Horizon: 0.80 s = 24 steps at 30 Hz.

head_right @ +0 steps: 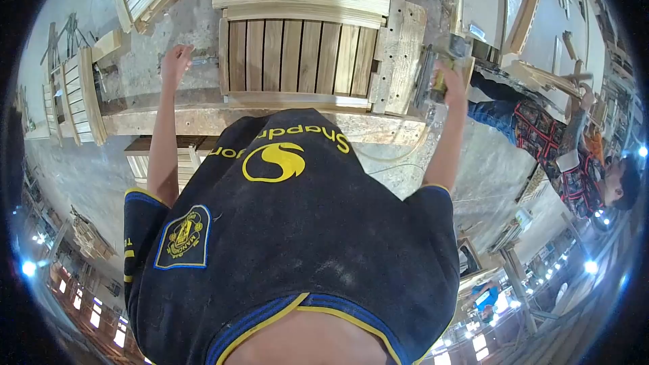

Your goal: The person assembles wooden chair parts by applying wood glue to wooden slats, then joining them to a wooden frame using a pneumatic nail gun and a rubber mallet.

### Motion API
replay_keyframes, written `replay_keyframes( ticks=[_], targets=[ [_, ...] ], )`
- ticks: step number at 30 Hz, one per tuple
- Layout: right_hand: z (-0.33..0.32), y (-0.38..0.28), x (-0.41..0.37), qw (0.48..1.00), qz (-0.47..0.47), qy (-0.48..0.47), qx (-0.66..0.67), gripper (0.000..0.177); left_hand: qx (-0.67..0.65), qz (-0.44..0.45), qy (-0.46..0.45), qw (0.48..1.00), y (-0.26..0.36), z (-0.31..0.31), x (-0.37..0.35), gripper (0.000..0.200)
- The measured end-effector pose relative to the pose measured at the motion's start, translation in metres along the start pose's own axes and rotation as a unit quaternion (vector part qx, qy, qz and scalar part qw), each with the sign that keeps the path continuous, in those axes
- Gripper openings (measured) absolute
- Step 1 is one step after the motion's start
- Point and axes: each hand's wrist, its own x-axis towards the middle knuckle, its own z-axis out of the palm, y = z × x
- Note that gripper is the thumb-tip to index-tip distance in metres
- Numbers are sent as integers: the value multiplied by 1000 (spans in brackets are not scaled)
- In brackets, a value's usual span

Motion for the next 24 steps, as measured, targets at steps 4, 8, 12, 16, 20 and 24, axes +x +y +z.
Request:
replay_keyframes(
  ticks=[4, 8, 12, 16, 20, 24],
  targets=[
    [36, -5, -8, 999, -17, -10, 25, 11, -1, -1, 27, 1000, 1, 0, 4, 39],
    [71, -18, -42, 993, -47, -13, 110, 17, 4, -29, 5, 1000, -6, 5, 8, 37],
    [114, -32, -63, 998, -17, -30, 60, 26, -37, 2, 46, 998, -12, 5, 11, 34],
    [140, -24, -68, 999, 22, -12, 33, 26, -31, 16, 56, 998, -26, 9, 23, 34],
    [142, -14, -64, 997, 17, -52, 47, 23, -64, 25, 80, 994, -32, 13, 19, 32],
    [151, -7, -60, 997, -7, -69, 34, 21, -126, 43, 135, 982, -24, 10, 17, 31]
  ],
)
